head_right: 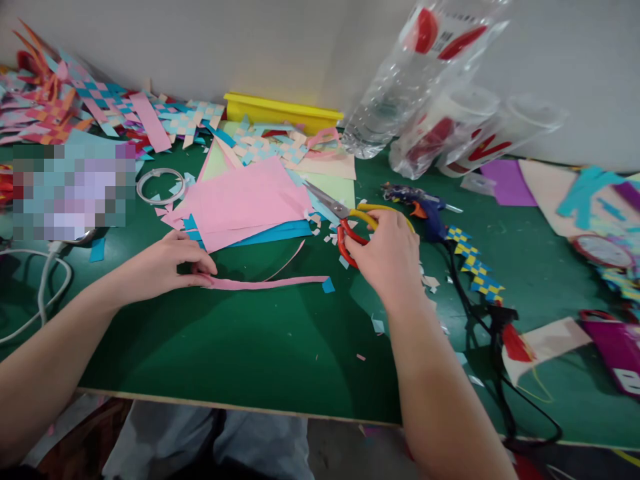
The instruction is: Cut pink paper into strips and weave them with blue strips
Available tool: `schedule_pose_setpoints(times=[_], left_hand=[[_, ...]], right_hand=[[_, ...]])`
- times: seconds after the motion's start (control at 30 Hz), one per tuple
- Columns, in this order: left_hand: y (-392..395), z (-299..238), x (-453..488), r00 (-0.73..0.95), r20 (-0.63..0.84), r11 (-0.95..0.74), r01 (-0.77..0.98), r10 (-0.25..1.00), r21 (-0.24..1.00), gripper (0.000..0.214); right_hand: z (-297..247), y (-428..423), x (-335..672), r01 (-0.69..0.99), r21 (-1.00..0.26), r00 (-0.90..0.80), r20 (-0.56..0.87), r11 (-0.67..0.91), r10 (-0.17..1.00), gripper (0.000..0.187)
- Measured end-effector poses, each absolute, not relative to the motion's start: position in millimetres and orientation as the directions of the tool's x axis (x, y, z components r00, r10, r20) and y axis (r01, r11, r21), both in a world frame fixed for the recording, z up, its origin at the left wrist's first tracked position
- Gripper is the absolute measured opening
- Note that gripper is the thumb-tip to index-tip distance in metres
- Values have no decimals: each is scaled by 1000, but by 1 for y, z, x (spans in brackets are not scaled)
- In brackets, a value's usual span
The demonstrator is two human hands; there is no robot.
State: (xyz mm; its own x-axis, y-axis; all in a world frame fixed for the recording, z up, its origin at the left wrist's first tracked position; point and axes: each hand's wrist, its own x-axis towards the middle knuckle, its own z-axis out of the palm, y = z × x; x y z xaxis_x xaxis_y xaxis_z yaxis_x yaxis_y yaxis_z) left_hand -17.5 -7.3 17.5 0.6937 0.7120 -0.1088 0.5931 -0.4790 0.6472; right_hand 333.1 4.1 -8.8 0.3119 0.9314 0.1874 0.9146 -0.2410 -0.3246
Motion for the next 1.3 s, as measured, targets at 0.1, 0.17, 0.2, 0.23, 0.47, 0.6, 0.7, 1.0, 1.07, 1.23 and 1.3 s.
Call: schedule_pose_setpoints(times=[0.1,0.17,0.2,0.23,0.47,0.6,0.7,1.0,1.07,1.23,1.3], left_hand=[[-7,22,-20,710,-143,-478,594,689,647,10],[-7,23,-20,727,-134,-499,582,674,642,11],[-7,23,-21,733,-123,-510,573,669,641,12],[-6,22,-21,740,-108,-522,563,664,641,13],[-3,17,-21,717,65,-582,506,694,636,15],[-5,18,-22,666,103,-557,518,739,650,15],[-6,20,-23,671,10,-494,535,741,685,16],[-3,10,-22,542,249,-591,777,803,217,27],[-3,6,-22,470,291,-525,838,833,150,27],[0,1,-27,277,316,-314,947,907,72,36],[1,1,-31,236,331,-267,962,914,51,38]], right_hand=[[-9,3,335,917,-304,320,180,-257,930,50],[-9,3,335,925,-276,314,168,-261,934,51],[-9,3,336,929,-261,310,151,-264,939,52],[-8,2,335,931,-247,306,132,-267,943,54],[-8,2,337,953,-173,275,146,-249,950,56],[-3,-4,335,987,-157,111,447,-45,888,40],[1,-11,324,959,-207,-34,595,194,803,31],[-8,-24,275,748,-165,-506,483,642,714,31],[-11,-24,266,745,-173,-518,458,644,722,34],[-10,-16,242,734,-179,-593,304,656,746,43],[-6,-7,233,718,-181,-625,259,673,736,46]])
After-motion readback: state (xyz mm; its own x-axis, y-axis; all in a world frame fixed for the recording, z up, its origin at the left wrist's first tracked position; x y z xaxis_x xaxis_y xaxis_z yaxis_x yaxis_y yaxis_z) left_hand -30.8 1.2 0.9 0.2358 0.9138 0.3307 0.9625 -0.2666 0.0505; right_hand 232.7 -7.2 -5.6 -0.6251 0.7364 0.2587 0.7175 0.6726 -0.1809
